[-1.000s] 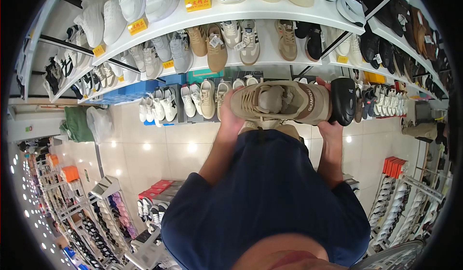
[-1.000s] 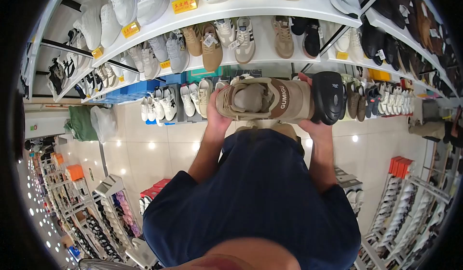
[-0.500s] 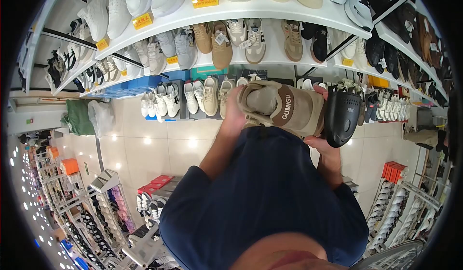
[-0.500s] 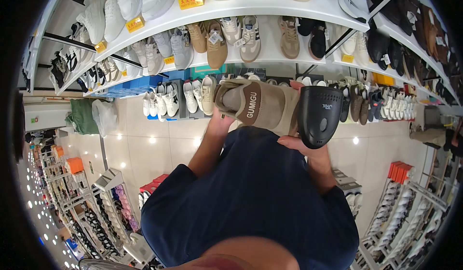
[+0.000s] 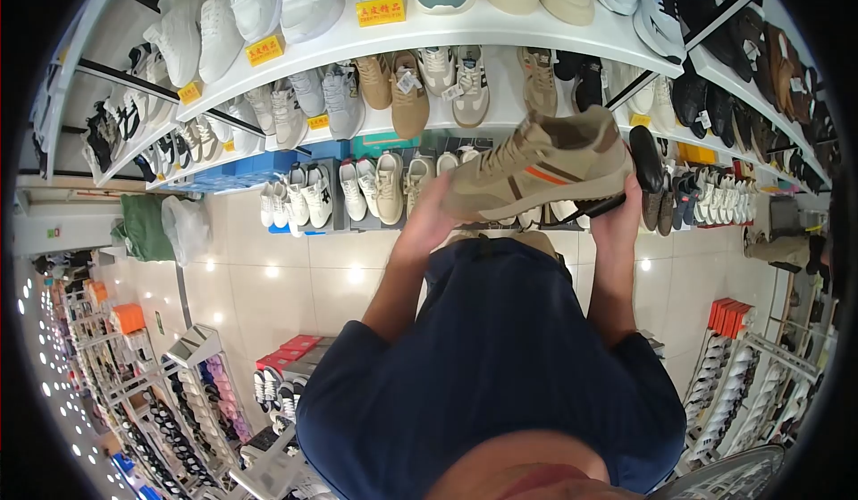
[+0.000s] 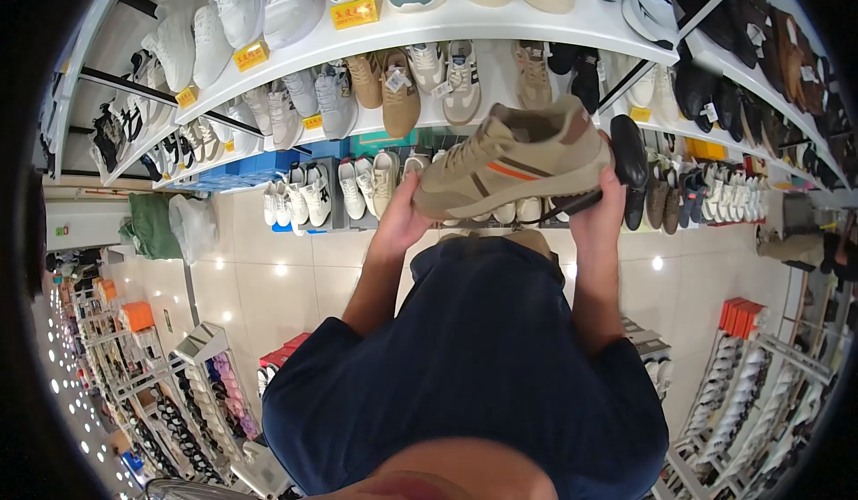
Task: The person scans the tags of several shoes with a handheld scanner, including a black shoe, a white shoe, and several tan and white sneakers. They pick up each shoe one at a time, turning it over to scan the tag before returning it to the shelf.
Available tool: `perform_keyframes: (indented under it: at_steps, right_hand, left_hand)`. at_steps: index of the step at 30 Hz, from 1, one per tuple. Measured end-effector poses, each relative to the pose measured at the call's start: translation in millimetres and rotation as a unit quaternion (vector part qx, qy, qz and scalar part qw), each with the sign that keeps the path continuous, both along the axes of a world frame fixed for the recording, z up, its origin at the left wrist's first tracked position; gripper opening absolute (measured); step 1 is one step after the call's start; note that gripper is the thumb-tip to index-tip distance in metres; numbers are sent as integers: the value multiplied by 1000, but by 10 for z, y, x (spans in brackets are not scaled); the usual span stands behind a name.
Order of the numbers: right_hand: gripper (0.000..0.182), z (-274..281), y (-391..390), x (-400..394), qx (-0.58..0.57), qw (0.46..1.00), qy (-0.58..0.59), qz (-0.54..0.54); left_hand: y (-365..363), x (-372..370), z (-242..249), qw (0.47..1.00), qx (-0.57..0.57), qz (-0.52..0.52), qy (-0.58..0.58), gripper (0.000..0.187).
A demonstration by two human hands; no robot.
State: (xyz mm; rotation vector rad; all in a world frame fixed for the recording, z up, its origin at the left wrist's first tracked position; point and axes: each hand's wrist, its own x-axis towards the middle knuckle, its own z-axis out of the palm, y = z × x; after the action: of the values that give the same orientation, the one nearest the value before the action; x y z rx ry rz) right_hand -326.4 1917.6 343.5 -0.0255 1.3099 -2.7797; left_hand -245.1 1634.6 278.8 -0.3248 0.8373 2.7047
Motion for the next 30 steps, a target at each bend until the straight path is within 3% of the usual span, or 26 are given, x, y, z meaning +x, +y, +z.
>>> perform_keyframes:
  at_steps: [2, 4, 6, 9, 12, 17, 19, 21, 26, 30]
  right_hand:
    - [57, -55, 7, -29, 0, 1000, -27, -6]
    - [52, -105, 66, -66, -57, 990, -125, -16]
    - [49, -204, 142, -86, -71, 992, -106, 21]
    - [53, -366, 207, -96, -110, 983, -131, 63]
    - [50, -504, 305, -152, -163, 973, -91, 136]
    - [44, -658, 489, -208, -164, 970, -94, 154]
    - [43, -667, 498, -223, -145, 973, -113, 141]
    - [41, -628, 465, -221, -160, 970, -55, 177]
    - [41, -536, 381, -162, -180, 969, -47, 162]
    - [41, -546, 388, -173, -182, 968, -48, 168]
  left_hand:
    - [-12, 3, 226, 995, -94, 25, 37, 54]
    - [-29, 8, 278, 992, -94, 37, 72, 59]
    - [-31, -7, 284, 989, -93, 49, 105, 65]
    - [-28, -55, 283, 987, -9, 86, 138, 76]
    - [-49, -45, 283, 987, 35, 39, 149, 85]
    - [-181, -12, 135, 969, -162, 16, 184, 90]
    - [-210, -1, 174, 964, -166, 6, 208, 91]
    - [-209, 12, 236, 957, -171, -2, 233, 92]
    - [-137, 116, 173, 987, 63, -47, 139, 90]
    - [-166, 124, 54, 981, 35, -81, 171, 93]
